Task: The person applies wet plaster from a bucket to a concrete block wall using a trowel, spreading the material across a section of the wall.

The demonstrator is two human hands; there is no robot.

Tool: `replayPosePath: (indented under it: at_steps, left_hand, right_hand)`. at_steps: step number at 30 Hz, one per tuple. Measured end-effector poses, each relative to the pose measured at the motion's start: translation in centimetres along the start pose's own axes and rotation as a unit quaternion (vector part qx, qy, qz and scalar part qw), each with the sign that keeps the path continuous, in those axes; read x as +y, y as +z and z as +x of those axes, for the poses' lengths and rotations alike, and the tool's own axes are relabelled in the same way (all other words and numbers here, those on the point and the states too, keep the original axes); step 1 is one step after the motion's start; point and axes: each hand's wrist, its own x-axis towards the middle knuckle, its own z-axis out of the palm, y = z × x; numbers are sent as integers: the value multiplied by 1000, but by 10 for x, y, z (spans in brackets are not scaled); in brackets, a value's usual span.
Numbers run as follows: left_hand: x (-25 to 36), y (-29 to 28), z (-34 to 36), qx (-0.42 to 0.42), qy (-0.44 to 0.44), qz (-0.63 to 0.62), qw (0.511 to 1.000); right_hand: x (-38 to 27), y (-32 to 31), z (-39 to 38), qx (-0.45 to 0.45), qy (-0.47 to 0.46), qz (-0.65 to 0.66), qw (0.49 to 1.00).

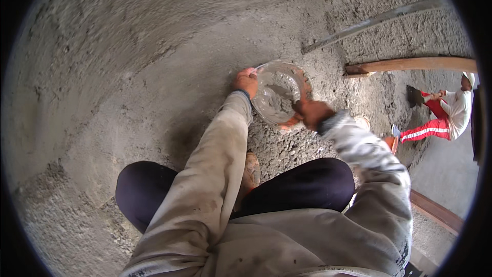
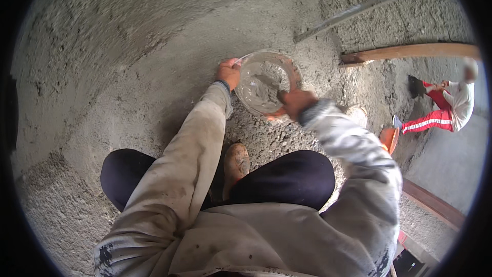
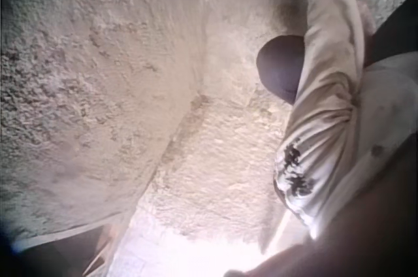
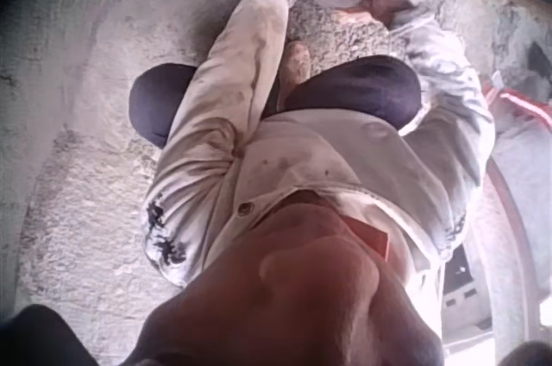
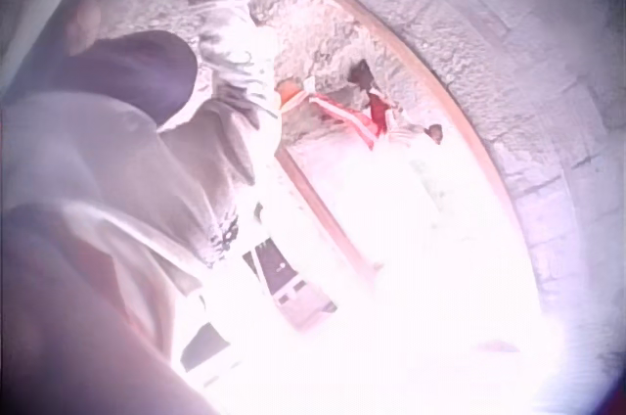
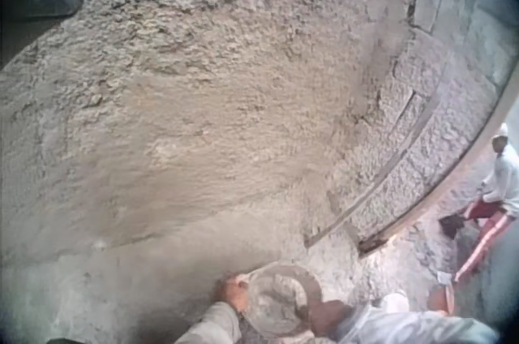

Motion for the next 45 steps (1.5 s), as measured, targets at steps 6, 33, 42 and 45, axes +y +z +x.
replayPosePath:
  at_steps: [6, 33, 42, 45]
  left_hand:
    - [26, 8, -41, -17, 27, -54, 998]
    - [10, -4, -49, -44, -22, -154, 987]
    - [23, -5, -48, -65, 7, -151, 986]
    - [17, -10, -55, -81, 7, -145, 986]
  right_hand:
    - [44, -7, 27, -45, 104, -61, 992]
    - [-3, -44, -8, -156, 4, -159, 975]
    - [51, -25, 61, -279, 122, 113, 946]
    - [81, -5, 71, -459, 193, 272, 823]
